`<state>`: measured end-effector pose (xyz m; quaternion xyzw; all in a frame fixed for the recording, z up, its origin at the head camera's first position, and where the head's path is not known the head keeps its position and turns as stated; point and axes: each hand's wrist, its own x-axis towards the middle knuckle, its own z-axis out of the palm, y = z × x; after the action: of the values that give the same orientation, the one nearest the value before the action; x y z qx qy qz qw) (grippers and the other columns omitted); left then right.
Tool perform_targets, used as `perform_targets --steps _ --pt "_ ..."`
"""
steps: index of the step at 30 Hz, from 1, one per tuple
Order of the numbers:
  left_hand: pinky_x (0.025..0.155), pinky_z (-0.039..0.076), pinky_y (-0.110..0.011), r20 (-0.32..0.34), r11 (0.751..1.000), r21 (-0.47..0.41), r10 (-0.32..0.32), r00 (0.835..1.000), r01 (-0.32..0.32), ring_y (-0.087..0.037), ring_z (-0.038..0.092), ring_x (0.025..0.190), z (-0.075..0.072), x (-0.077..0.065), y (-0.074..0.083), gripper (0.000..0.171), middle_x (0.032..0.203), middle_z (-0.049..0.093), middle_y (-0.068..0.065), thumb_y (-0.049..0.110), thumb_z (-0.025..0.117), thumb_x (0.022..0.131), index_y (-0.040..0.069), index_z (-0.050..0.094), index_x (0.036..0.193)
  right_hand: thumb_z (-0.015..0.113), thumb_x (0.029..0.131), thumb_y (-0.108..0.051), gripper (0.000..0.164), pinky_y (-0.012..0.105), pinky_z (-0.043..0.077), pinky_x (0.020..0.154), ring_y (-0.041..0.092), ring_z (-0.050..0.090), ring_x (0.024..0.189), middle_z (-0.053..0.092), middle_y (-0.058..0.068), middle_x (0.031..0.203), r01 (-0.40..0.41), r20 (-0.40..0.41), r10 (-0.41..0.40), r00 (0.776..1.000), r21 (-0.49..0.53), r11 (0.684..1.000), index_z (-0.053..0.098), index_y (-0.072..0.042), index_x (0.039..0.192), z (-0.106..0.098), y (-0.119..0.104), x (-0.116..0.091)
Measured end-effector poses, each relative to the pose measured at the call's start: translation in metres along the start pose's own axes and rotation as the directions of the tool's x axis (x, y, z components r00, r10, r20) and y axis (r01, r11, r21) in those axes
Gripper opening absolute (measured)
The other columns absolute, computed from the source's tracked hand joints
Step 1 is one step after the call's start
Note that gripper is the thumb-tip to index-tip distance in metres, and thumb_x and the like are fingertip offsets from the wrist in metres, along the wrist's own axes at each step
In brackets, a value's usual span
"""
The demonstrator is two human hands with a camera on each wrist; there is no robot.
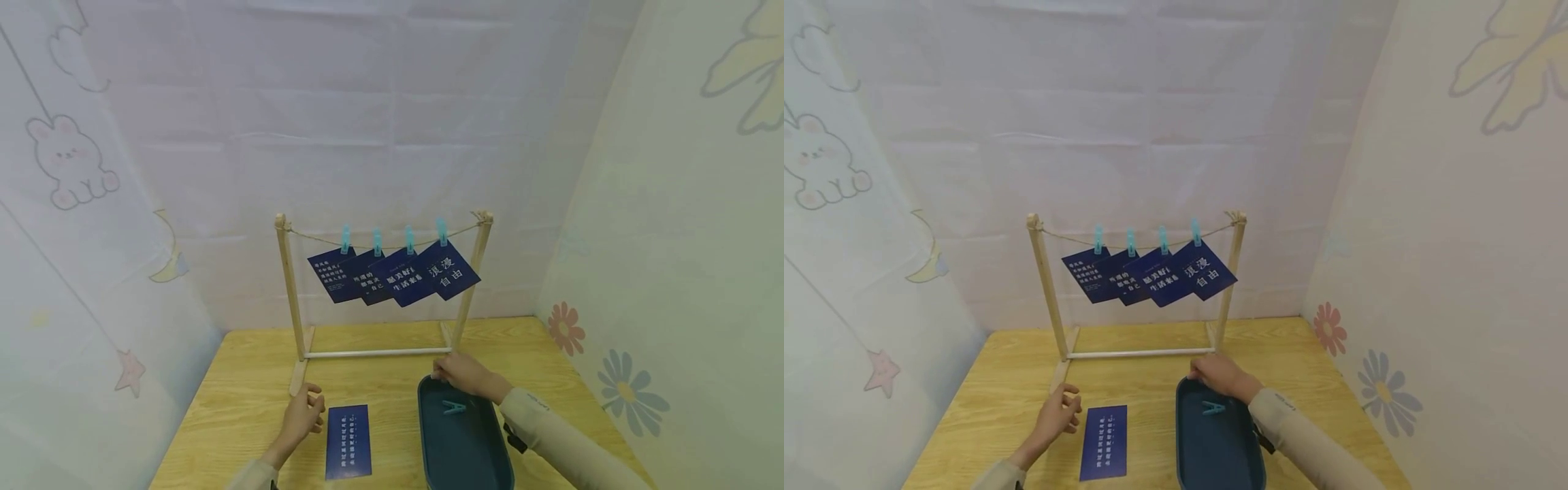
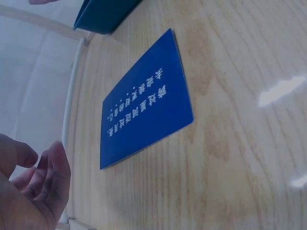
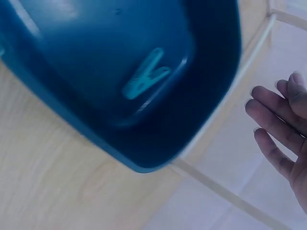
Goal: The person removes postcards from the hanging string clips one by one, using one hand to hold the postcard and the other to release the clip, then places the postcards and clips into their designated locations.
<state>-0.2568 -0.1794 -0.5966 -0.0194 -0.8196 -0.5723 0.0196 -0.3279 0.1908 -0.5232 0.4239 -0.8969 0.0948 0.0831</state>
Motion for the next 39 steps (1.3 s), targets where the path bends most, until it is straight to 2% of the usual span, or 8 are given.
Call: perform_targets --steps 3,9,15,21,26,28,34,39 --pt "0.04 0.049 -0.029 0.006 1.0 -0.02 -0.006 1.0 0.006 -0.019 0.056 0.05 0.004 0.0 -0.001 0.024 0.076 0.055 -0.018 0.014 0.049 0.091 0.0 0.043 0.11 0.055 0.088 -0.02 0.012 0.014 0.037 0.045 -0.005 0.041 0.05 0.046 -0.015 0.059 0.03 -0.036 -0.03 0.999 -0.003 1.0 0.055 -0.015 0.078 -0.009 -0.005 0.007" --pt "0.04 0.049 -0.029 0.001 0.998 -0.03 0.047 0.999 -0.046 -0.026 0.058 0.053 0.006 0.007 0.013 0.023 0.078 0.055 -0.02 0.016 0.048 0.092 0.002 0.043 0.11 0.042 0.095 -0.017 0.014 0.012 0.034 0.041 -0.004 0.039 0.046 0.045 -0.012 0.057 0.094 -0.108 -0.09 0.99 0.027 0.995 0.045 -0.014 0.081 -0.042 -0.024 0.025" --pt "0.041 0.05 -0.031 -0.005 0.994 -0.048 0.093 0.996 -0.094 -0.031 0.058 0.055 0.007 0.021 0.037 0.027 0.08 0.055 -0.02 0.02 0.048 0.092 0.002 0.044 0.112 0.047 0.092 -0.01 0.016 0.015 0.032 0.041 0.0 0.035 0.042 0.042 -0.011 0.054 0.103 -0.196 -0.124 0.973 -0.115 0.988 0.043 -0.014 0.077 -0.08 -0.042 0.049" --pt "0.042 0.05 -0.028 -0.023 0.988 -0.042 0.148 0.989 -0.149 -0.023 0.058 0.053 0.006 0.032 0.066 0.028 0.082 0.055 -0.02 0.019 0.048 0.092 0.0 0.043 0.113 0.049 0.091 -0.015 0.019 0.015 0.023 0.037 0.004 0.031 0.04 0.039 -0.009 0.051 0.071 -0.27 -0.14 0.953 -0.248 0.966 0.044 -0.014 0.073 -0.112 -0.055 0.072" --pt "0.043 0.05 -0.03 -0.033 0.987 -0.045 0.154 0.988 -0.155 -0.026 0.058 0.055 0.003 0.042 0.083 0.029 0.084 0.055 -0.021 0.017 0.047 0.093 0.002 0.04 0.116 0.046 0.093 -0.016 0.023 0.016 0.018 0.036 0.003 0.026 0.035 0.032 -0.01 0.046 0.078 -0.274 -0.162 0.948 -0.294 0.953 0.042 -0.014 0.07 -0.14 -0.064 0.09" --pt "0.043 0.051 -0.031 -0.033 0.985 -0.048 0.164 0.986 -0.165 -0.026 0.058 0.055 0.001 0.048 0.083 0.03 0.083 0.054 -0.019 0.016 0.047 0.092 0.003 0.037 0.117 0.044 0.094 -0.018 0.025 0.016 0.017 0.036 0.004 0.024 0.035 0.031 -0.009 0.046 0.093 -0.27 -0.181 0.946 -0.311 0.946 0.04 -0.014 0.069 -0.149 -0.068 0.096" --pt "0.042 0.05 -0.03 -0.098 0.977 -0.003 0.211 0.973 -0.212 -0.023 0.058 0.053 -0.006 0.06 0.1 0.03 0.08 0.054 -0.015 0.012 0.047 0.091 0.001 0.035 0.116 0.044 0.094 -0.027 0.035 0.02 0.012 0.038 0.006 0.016 0.035 0.024 -0.007 0.044 0.136 -0.355 -0.259 0.898 -0.336 0.932 0.036 -0.016 0.061 -0.166 -0.08 0.114" --pt "0.043 0.049 -0.027 -0.166 0.963 0.112 0.262 0.951 -0.246 -0.017 0.059 0.054 -0.006 0.068 0.116 0.032 0.083 0.057 -0.013 0.019 0.049 0.091 0.002 0.038 0.116 0.054 0.088 -0.029 0.043 0.022 0.019 0.039 0.008 0.022 0.038 0.027 -0.007 0.044 0.154 -0.502 -0.272 0.821 -0.263 0.952 0.034 -0.018 0.052 -0.176 -0.083 0.133"
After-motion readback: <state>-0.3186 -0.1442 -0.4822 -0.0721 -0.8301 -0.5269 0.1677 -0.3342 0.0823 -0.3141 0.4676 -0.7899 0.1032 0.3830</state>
